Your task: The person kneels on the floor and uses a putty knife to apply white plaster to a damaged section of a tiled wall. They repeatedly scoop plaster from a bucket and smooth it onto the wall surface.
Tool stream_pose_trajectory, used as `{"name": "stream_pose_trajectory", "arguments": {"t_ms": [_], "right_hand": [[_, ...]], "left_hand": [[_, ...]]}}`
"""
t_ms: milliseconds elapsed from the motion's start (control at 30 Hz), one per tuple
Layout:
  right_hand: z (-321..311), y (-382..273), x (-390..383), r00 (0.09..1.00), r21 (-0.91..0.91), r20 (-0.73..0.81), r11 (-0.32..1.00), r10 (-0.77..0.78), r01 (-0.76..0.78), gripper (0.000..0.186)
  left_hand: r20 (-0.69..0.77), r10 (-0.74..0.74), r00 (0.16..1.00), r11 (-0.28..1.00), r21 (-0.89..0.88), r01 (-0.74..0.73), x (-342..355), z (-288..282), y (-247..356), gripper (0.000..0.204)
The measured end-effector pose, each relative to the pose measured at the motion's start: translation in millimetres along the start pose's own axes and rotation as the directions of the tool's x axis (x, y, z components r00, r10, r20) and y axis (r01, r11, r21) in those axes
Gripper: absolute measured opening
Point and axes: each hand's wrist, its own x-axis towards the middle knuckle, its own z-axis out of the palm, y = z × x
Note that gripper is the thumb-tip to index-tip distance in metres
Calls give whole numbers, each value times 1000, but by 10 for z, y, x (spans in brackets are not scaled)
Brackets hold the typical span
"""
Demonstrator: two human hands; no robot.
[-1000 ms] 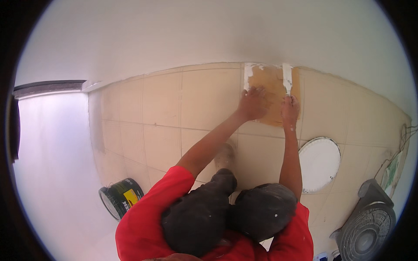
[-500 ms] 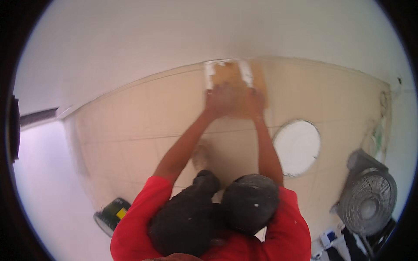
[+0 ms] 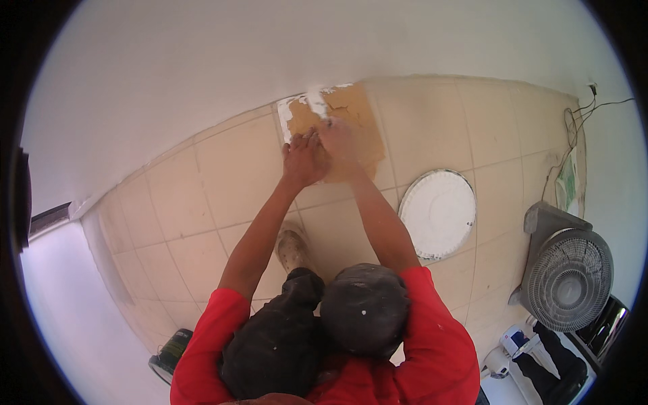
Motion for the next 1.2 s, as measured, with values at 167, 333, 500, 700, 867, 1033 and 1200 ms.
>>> {"name": "stream_pose_trajectory", "arguments": {"t_ms": [167, 333, 500, 700, 867, 1033, 1200], "right_hand": [[70, -230, 78, 970, 121, 114, 966, 214, -228, 36], [-268, -198, 82, 890, 126, 20, 882, 455, -454, 34], [-107, -152, -23, 943, 89, -40, 941, 331, -327, 35], [231, -521, 66, 975, 71, 110, 976, 195, -203, 40], [94, -486, 71, 929, 128, 105, 921, 356, -367, 41], [-158, -104, 28, 901, 90, -73, 903, 427, -421, 42], [215, -233, -27, 998, -51, -40, 997, 54, -56, 41]], "left_hand": [[63, -36, 997, 998, -45, 39, 26, -60, 35, 88], [-17, 1, 1000, 1000, -6, -1, -47, 65, -98, 87], [-55, 28, 998, 1000, -6, -28, -15, 135, -91, 90], [-34, -1, 999, 1000, -6, 1, -18, -2, 35, 88], [-14, -2, 1000, 1000, 3, 2, -12, 43, -26, 87], [-17, 22, 1000, 1000, 15, -22, -37, 73, -43, 86], [56, -29, 998, 1000, -5, 29, 29, 65, 11, 88]]}}
